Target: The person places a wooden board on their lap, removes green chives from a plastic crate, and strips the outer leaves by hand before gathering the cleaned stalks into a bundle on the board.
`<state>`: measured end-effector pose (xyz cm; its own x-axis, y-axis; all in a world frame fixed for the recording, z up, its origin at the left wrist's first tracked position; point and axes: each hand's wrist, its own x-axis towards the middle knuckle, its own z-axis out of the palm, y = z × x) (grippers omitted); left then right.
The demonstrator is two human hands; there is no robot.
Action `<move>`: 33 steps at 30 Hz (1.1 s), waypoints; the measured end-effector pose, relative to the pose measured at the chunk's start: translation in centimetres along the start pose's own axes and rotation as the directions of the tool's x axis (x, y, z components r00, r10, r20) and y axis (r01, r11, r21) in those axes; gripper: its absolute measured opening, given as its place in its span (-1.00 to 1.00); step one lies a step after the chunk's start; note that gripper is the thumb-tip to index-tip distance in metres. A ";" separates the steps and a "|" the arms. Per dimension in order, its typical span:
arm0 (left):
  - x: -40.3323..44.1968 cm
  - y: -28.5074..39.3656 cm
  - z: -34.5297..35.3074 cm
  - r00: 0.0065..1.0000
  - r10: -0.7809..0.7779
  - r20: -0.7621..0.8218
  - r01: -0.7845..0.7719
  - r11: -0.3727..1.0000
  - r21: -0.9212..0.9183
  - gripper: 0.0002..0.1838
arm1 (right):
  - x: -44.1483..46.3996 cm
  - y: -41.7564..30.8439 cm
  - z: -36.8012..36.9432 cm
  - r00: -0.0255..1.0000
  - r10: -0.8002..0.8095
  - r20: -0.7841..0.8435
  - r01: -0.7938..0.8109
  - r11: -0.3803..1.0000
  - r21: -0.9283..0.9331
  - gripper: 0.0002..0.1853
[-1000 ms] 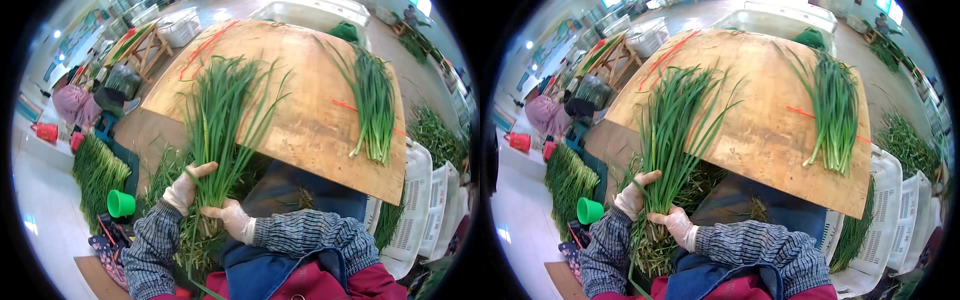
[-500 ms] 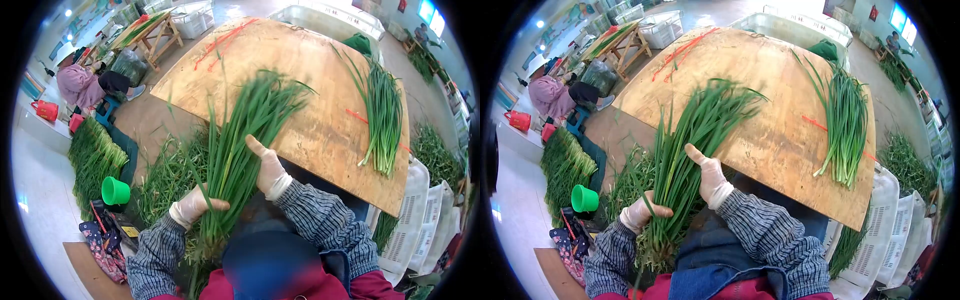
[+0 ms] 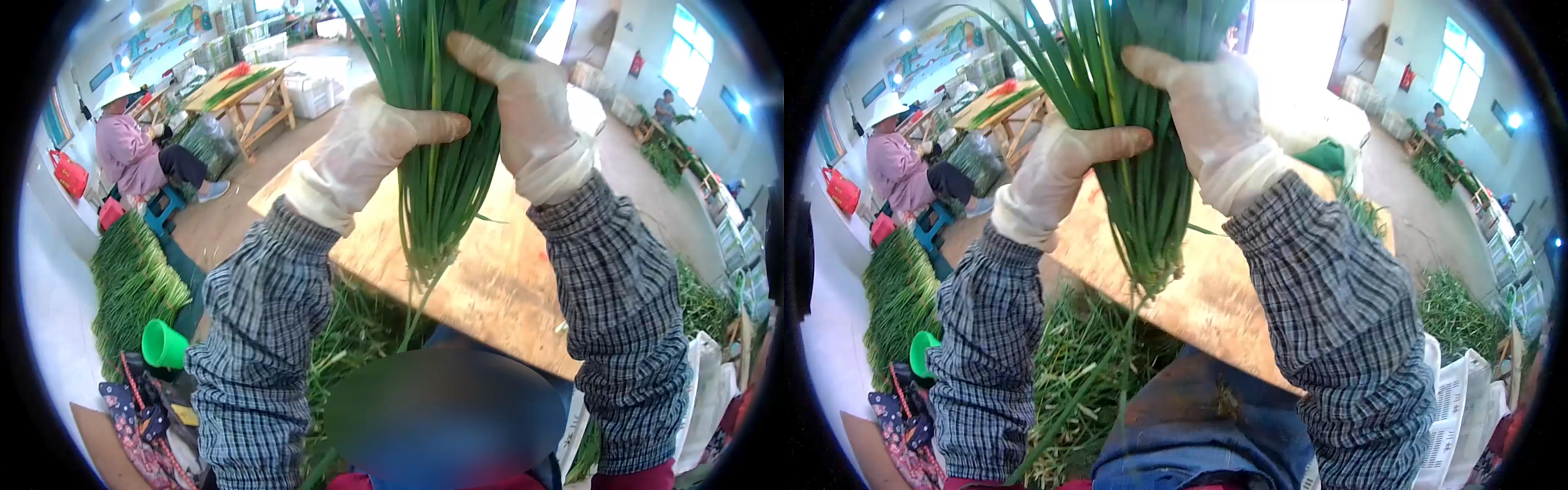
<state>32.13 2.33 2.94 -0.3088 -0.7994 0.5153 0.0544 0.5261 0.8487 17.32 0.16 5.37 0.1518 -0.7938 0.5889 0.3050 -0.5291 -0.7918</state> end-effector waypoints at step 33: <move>-7.9 -9.9 -4.5 0.875 -0.230 -0.425 0.319 0.936 0.150 -0.57 | 7.8 -7.3 -9.3 0.890 -0.320 0.324 0.454 0.571 -0.684 -0.77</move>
<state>38.33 2.13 -9.04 0.1212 -0.9441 0.3066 -0.1902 0.2811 0.9406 7.48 -4.98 14.29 0.3419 -0.4405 0.8301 -0.4005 -0.8674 -0.2954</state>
